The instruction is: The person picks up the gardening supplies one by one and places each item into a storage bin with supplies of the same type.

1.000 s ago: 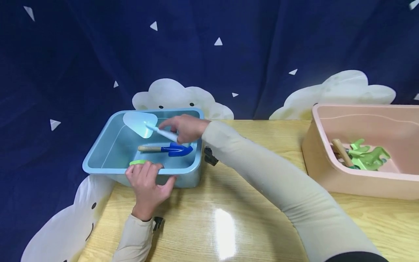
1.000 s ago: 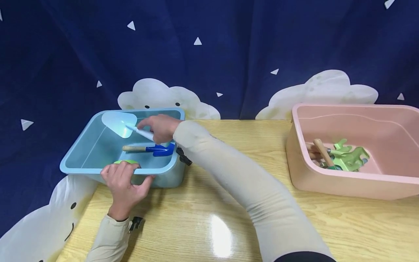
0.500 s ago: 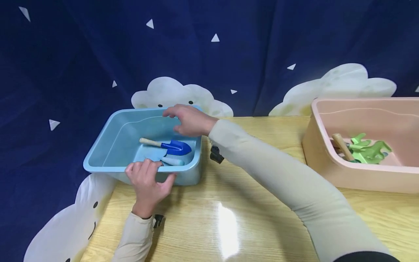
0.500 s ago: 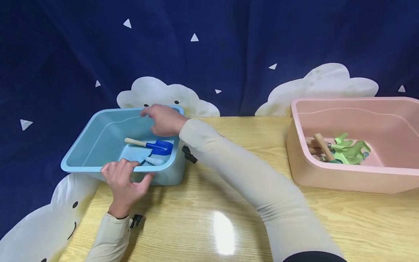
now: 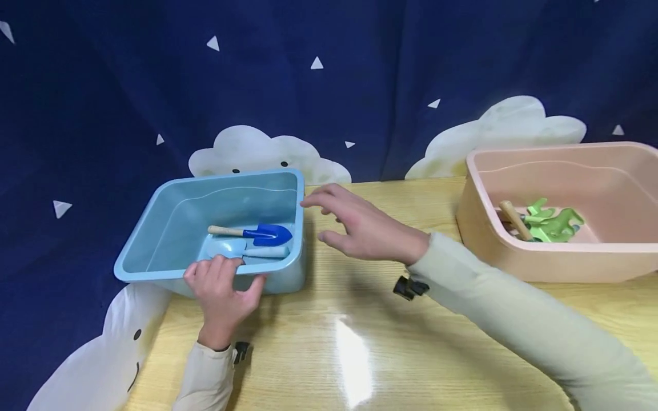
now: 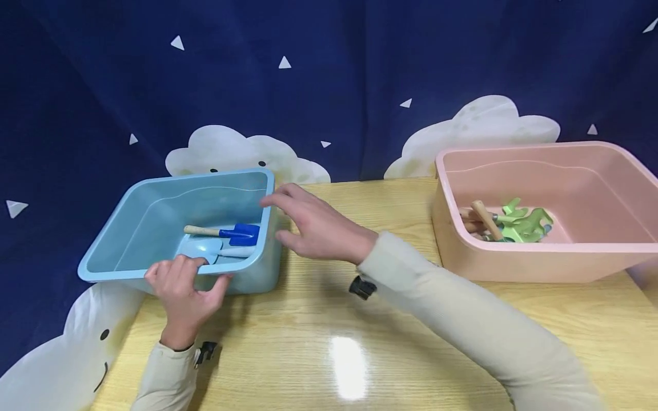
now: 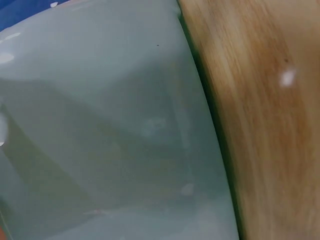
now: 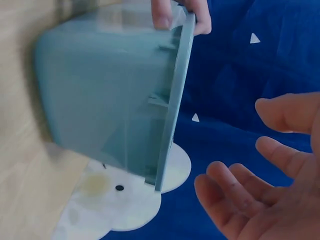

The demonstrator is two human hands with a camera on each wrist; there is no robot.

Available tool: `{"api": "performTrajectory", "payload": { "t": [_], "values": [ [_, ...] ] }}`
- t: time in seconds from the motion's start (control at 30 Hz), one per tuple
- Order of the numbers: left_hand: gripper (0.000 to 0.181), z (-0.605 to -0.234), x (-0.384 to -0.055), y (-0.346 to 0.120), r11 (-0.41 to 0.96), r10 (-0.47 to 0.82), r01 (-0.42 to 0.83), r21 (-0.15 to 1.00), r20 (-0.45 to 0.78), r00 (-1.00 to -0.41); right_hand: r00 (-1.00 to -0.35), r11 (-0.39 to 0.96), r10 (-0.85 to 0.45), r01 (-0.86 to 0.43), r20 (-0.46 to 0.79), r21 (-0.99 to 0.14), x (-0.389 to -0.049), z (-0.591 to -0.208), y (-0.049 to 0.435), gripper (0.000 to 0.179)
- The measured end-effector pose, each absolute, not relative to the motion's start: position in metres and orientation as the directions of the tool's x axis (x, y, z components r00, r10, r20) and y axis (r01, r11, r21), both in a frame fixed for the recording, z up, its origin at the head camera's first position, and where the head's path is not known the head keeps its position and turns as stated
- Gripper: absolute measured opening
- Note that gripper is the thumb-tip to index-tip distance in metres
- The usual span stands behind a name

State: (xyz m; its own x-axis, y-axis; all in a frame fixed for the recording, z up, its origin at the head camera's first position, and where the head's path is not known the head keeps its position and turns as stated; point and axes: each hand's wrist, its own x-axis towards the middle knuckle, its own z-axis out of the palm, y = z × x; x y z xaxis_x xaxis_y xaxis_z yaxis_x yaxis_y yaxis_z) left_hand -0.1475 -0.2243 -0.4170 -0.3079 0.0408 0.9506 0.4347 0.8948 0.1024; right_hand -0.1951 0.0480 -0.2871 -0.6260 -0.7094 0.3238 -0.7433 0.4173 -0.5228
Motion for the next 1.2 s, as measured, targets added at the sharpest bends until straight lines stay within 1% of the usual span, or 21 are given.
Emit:
{"api": "performTrajectory", "payload": {
  "t": [0.13,0.27,0.47,0.57,0.67,0.73,0.9,1.03,1.1,1.2],
  "values": [
    [0.038,-0.417,-0.149,-0.226,0.895,0.032,0.433,0.105,0.954,-0.298,-0.65,0.432,-0.682,-0.727,0.334,-0.533,-0.175,-0.294,0.082,0.049],
    [0.037,-0.418,-0.15,-0.226,0.896,0.038,0.431,0.105,0.949,-0.312,-0.699,0.463,-0.63,-0.688,0.339,-0.559,-0.163,-0.302,0.107,0.052],
    [0.038,-0.42,-0.148,-0.227,0.898,0.034,0.423,0.118,0.941,-0.336,-0.74,0.493,-0.578,-0.652,0.344,-0.576,-0.152,-0.328,0.136,0.051],
    [0.039,-0.419,-0.145,-0.23,0.898,0.042,0.422,0.12,0.934,-0.355,-0.761,0.519,-0.564,-0.63,0.322,-0.578,-0.143,-0.346,0.15,0.052],
    [0.04,-0.417,-0.142,-0.234,0.904,0.046,0.41,0.122,0.925,-0.377,-0.767,0.519,-0.557,-0.622,0.32,-0.586,-0.135,-0.36,0.165,0.052],
    [0.04,-0.416,-0.14,-0.236,0.91,0.048,0.396,0.124,0.917,-0.397,-0.772,0.529,-0.545,-0.619,0.326,-0.581,-0.13,-0.366,0.175,0.053],
    [0.041,-0.415,-0.139,-0.24,0.918,0.065,0.377,0.122,0.893,-0.446,-0.813,0.588,-0.488,-0.576,0.319,-0.568,-0.119,-0.379,0.2,0.055],
    [0.045,-0.413,-0.136,-0.244,0.917,0.088,0.383,0.114,0.878,-0.471,-0.812,0.613,-0.465,-0.583,0.353,-0.534,-0.109,-0.394,0.21,0.057],
    [0.051,-0.411,-0.134,-0.248,0.914,0.094,0.389,0.115,0.873,-0.479,-0.803,0.617,-0.465,-0.596,0.373,-0.514,-0.104,-0.402,0.212,0.059],
    [0.063,-0.407,-0.127,-0.252,0.916,0.085,0.378,0.135,0.855,-0.511,-0.79,0.618,-0.46,-0.613,0.406,-0.492,-0.094,-0.411,0.211,0.06]
  ]
}}
